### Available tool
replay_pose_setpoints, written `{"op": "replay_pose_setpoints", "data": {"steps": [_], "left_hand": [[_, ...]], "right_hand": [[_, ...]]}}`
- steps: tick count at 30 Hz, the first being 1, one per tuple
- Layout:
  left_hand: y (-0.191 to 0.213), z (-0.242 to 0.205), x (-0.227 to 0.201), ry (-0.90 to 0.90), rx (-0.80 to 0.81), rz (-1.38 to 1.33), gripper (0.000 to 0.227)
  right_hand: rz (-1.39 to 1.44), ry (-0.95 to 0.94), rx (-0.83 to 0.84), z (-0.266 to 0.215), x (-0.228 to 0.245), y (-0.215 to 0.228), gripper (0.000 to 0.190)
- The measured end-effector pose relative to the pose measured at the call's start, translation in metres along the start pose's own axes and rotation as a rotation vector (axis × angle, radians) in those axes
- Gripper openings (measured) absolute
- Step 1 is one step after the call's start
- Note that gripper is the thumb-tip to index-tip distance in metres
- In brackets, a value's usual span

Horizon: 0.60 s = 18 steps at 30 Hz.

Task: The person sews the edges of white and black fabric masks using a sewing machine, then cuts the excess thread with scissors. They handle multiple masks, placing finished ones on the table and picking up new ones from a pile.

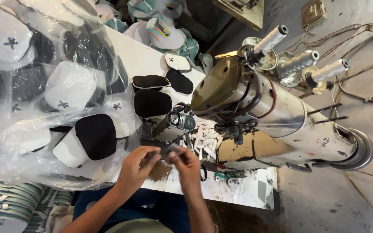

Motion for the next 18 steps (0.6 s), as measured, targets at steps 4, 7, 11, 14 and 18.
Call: {"op": "replay_pose_setpoints", "data": {"steps": [4, 7, 11, 14, 18], "left_hand": [[0.009, -0.009, 0.044, 0.074, -0.03, 0.267, 0.026], [0.01, -0.018, 0.076, -0.075, -0.036, 0.414, 0.023], [0.015, -0.021, 0.057, -0.265, 0.001, 0.522, 0.02], [0.013, -0.022, 0.058, -0.24, 0.003, 0.538, 0.019], [0.015, -0.018, 0.053, -0.254, -0.025, 0.513, 0.018]], "right_hand": [[-0.428, 0.212, -0.206, 0.017, 0.051, -0.012, 0.012], [-0.76, 0.487, -0.17, 0.025, 0.094, -0.038, 0.016], [-1.167, 0.831, -0.02, 0.038, 0.104, -0.054, 0.027], [-0.708, 0.665, -0.127, 0.054, 0.074, -0.036, 0.017], [-0.353, 0.616, -0.15, 0.048, 0.073, -0.035, 0.012]]}}
Point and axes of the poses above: each hand's wrist, its own z-axis towards the middle knuckle, its own y-axis out of the back of the hand, x = y × z, the point moved 1 cm from there along z, towards the middle knuckle, and after that the axes turned 8 degrees about z, right-handed, at the moved point
